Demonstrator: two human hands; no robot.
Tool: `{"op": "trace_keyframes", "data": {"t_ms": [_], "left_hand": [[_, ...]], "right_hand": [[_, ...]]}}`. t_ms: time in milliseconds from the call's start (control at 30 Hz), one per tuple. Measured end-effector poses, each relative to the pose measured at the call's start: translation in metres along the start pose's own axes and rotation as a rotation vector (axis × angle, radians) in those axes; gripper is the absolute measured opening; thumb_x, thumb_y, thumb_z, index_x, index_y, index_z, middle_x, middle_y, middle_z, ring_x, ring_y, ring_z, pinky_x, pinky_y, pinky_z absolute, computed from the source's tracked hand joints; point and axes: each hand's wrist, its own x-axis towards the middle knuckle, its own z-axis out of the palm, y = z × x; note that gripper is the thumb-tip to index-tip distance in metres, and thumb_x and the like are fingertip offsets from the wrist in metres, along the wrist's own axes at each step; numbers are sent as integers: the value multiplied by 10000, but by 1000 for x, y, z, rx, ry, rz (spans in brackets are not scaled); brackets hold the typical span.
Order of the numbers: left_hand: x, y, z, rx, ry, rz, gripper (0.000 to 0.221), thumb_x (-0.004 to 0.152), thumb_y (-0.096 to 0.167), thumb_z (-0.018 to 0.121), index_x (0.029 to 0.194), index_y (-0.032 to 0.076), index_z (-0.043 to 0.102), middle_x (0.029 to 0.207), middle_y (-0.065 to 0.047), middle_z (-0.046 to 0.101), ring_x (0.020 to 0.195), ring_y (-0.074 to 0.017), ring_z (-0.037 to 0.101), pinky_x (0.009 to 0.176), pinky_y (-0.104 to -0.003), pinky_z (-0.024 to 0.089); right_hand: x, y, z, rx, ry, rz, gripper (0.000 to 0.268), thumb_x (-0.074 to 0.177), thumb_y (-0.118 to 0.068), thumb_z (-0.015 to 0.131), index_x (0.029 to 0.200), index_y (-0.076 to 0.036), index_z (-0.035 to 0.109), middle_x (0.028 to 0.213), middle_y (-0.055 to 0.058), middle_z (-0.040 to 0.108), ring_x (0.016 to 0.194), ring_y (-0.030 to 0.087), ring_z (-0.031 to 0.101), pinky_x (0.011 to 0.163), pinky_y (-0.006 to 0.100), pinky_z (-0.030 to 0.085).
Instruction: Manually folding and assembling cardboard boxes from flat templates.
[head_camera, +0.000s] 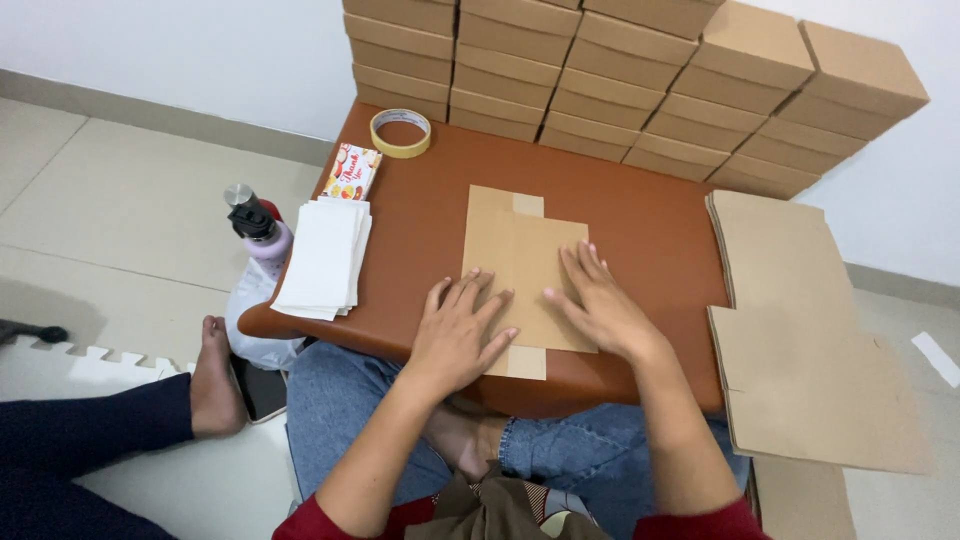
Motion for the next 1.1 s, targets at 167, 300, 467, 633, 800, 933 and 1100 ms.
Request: {"op": "trace_keyframes", "data": {"t_ms": [167, 300, 467, 633, 800, 933, 1100], "left_hand": [[-5, 5, -17, -124, 32, -39, 627, 1032, 534, 352, 1564, 208, 289, 1486, -214, 375, 1394, -337, 449, 1197, -526, 193], [-12, 11, -25, -244, 86, 18, 682, 1034, 511, 361, 1579, 115, 252, 1474, -295, 359, 1392, -408, 443, 1173, -545, 215], [-9, 19, -19, -249, 97, 128, 732, 1008, 509, 452, 1571, 78, 268, 1475, -317, 365, 1374, -458, 442, 1153, -565, 266], [3, 41, -11, -281, 55, 254, 751, 991, 531, 476, 1545, 51, 315, 1463, -315, 383, 1362, -482, 452, 1135, -562, 326], [18, 52, -11, -395, 8, 360, 638, 970, 295, 595, 1509, 23, 390, 1483, -318, 397, 1420, -493, 393, 1147, -566, 333], [34, 27, -2, -125, 191, 289, 595, 942, 259, 649, 1481, 97, 455, 1411, -171, 486, 1409, -366, 411, 1089, -498, 381], [43, 9, -20, 135, 319, 133, 629, 941, 256, 652, 1509, 91, 439, 1482, -146, 485, 1474, -321, 331, 1206, -577, 181]], "right_hand": [[-50, -1, 3, 51, 34, -10, 855, 808, -347, 803, 1521, -89, 408, 1537, 307, 366, 1427, 443, 358, 1177, 523, 311], [-40, 32, 10, -6, 272, -109, 308, 946, -161, 643, 1252, -124, 658, 1205, 141, 728, 1193, 329, 656, 989, 446, 542], [-1, 47, 8, 33, 452, 27, 159, 1032, -116, 544, 1131, -151, 663, 1064, 111, 760, 1036, 304, 715, 845, 442, 583], [63, 99, -1, 245, 596, 131, 120, 1071, -65, 499, 1086, -22, 610, 1012, 216, 732, 949, 368, 724, 740, 479, 587], [114, 144, -13, 88, 660, 408, 479, 962, -264, 713, 1281, -51, 425, 1101, 170, 655, 978, 347, 691, 735, 506, 596], [63, 90, -32, -19, 603, 302, 341, 944, -150, 713, 1153, -32, 471, 1101, 158, 534, 943, 378, 670, 701, 505, 572], [-20, 49, -27, -95, 367, 166, 266, 1040, -258, 581, 1215, -106, 711, 1092, 167, 597, 1072, 403, 625, 904, 492, 505]]}}
